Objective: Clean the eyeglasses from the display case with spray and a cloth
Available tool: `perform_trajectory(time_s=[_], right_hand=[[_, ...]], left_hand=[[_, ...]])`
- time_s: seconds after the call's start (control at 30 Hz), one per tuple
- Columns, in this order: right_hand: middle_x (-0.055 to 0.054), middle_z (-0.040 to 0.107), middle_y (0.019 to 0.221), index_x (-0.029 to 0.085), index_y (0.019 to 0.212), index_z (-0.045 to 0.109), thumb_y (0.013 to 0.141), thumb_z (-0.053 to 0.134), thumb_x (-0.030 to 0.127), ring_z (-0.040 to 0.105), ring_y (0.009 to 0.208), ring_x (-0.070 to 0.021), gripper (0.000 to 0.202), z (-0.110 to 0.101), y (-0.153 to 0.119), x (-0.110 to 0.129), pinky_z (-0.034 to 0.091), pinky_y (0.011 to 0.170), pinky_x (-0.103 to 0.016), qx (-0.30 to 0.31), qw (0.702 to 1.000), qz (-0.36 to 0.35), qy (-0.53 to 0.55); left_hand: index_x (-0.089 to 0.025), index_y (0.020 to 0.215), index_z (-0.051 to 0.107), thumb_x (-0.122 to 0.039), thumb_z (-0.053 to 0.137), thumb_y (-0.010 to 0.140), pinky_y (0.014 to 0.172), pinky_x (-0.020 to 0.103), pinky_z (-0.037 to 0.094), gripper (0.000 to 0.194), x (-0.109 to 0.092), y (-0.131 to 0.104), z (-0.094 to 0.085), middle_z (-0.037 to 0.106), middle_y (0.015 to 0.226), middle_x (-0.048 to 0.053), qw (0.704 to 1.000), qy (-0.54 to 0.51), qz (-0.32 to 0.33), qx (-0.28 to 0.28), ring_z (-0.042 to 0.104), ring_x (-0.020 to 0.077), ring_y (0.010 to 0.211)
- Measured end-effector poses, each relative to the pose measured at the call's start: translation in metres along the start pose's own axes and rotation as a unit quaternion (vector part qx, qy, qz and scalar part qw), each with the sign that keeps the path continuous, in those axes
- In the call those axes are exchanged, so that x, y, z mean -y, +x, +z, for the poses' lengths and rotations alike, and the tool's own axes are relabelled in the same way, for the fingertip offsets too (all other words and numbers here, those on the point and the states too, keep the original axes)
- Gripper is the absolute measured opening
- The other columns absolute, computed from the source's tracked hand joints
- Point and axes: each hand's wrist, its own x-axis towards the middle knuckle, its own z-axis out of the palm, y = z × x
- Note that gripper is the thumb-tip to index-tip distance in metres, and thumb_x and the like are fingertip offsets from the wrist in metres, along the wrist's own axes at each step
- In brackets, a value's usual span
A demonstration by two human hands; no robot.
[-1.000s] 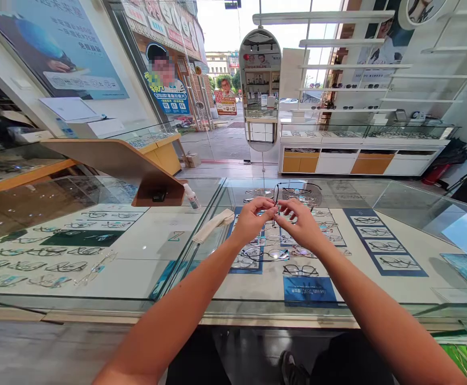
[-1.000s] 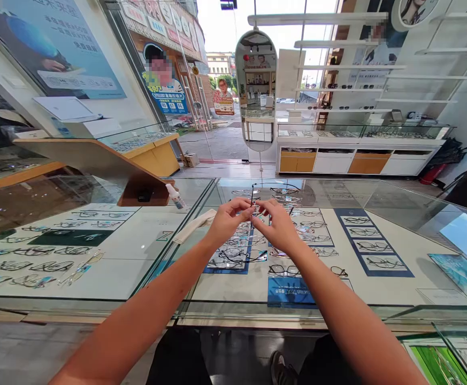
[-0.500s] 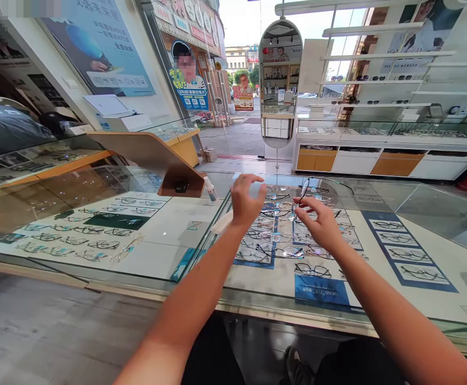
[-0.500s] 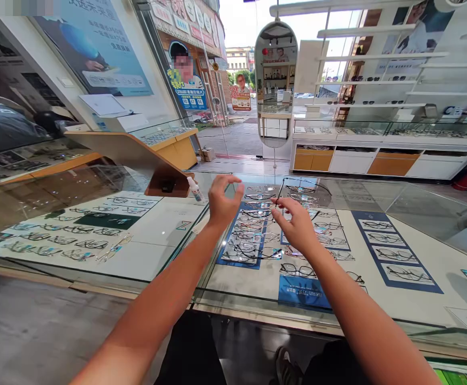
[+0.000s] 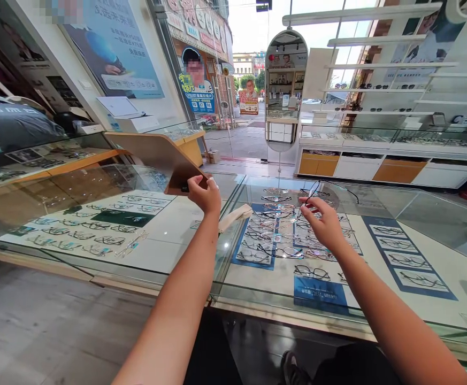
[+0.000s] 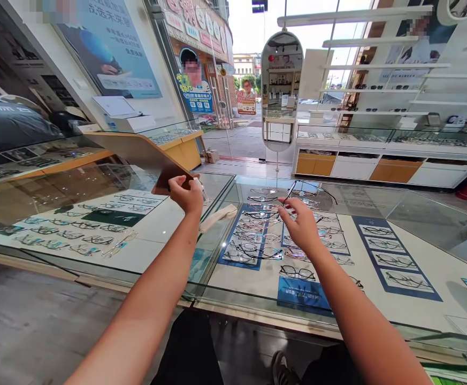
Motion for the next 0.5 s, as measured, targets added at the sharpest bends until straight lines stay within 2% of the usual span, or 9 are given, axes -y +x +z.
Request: perform_trajectory(time_s=[0.13,0.27,0.37,0.5], right_hand=[[-0.012,0.078,0.122,0.024,0.123,0.077,0.102,0.061,0.048,0.072,0.105,-0.0294,0.035,0.0,0.0,0.0,0.056,0.092,-0.047,0.002,1.0,-0.006,-0.004],[-0.011,0.078,0.121,0.024,0.123,0.076,0.103,0.061,0.046,0.072,0.106,-0.0292,0.034,0.0,0.001,0.0,0.056,0.093,-0.047,0.006,1.0,-0.011,-0.005],[-0.011,0.078,0.121,0.024,0.124,0.076,0.103,0.061,0.045,0.072,0.107,-0.0295,0.034,0.0,0.001,0.0,0.056,0.093,-0.047,0.008,1.0,-0.011,-0.007],[-0.011,0.078,0.119,0.024,0.124,0.077,0.102,0.061,0.044,0.072,0.106,-0.0301,0.034,0.0,0.001,0.001,0.055,0.092,-0.047,0.01,1.0,-0.013,-0.009]], left_hand=[[-0.018,0.127,0.052,-0.027,0.078,0.086,0.118,0.04,0.045,0.05,0.02,-0.003,0.013,0.062,0.141,0.019,0.998,0.016,0.02,0.053,0.06,0.0297,0.135],[-0.019,0.137,0.046,-0.024,0.079,0.085,0.112,0.038,0.049,0.062,0.031,-0.007,0.019,0.063,0.14,0.018,0.99,0.01,-0.069,0.12,0.066,0.0269,0.125],[-0.02,0.126,0.052,-0.018,0.073,0.085,0.105,0.041,0.052,0.046,0.033,-0.007,0.018,0.069,0.125,0.014,0.979,0.017,-0.131,0.158,0.07,0.0268,0.112],[-0.023,0.101,0.055,-0.02,0.066,0.088,0.091,0.039,0.056,0.017,0.027,-0.006,0.015,0.069,0.096,0.007,0.974,0.008,-0.135,0.183,0.069,0.0259,0.096]])
